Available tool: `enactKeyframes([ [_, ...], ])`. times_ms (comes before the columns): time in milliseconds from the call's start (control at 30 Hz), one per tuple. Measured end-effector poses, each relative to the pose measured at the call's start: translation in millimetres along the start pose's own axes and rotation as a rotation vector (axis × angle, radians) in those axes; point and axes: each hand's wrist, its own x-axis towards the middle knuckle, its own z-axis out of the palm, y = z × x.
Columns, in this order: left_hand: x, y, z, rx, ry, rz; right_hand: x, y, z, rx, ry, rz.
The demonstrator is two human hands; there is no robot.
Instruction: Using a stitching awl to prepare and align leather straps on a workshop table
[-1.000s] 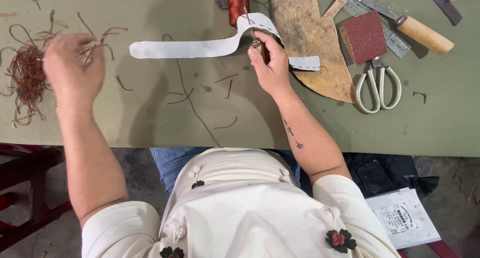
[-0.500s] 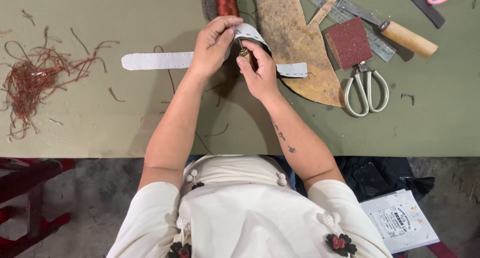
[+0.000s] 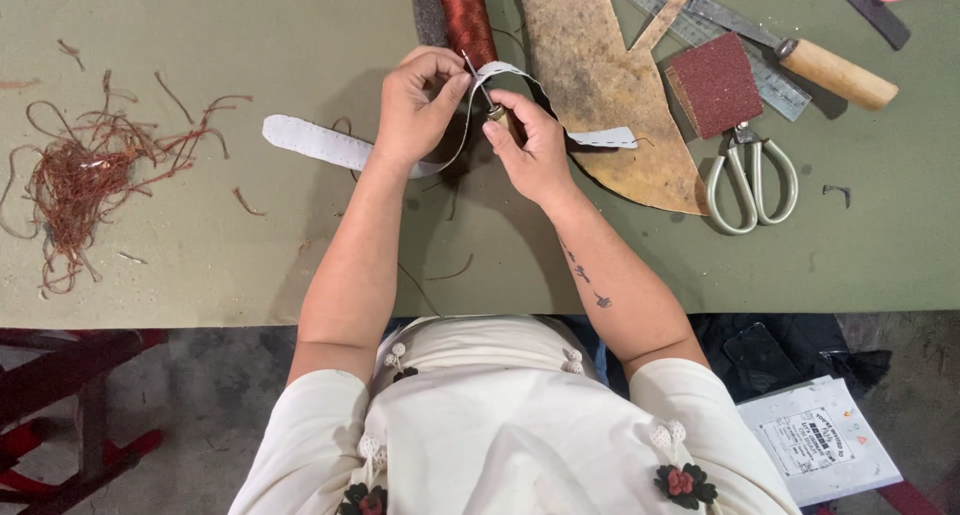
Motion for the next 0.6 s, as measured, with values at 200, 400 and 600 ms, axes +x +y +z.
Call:
enactKeyframes([
  [200,-1,2,-6,0.165,0.086,0.055,0,-6,1,0.033,-0.038,0.062],
  [400,-4,0,-7,0.112,0.156,0.059,-1,-5,-1,-0.019,-0.088,0.051],
  [600,-3,6,-14,0.048,0.172,-0.009,-2,-11,-1,-0.085,-0.118,0.006],
])
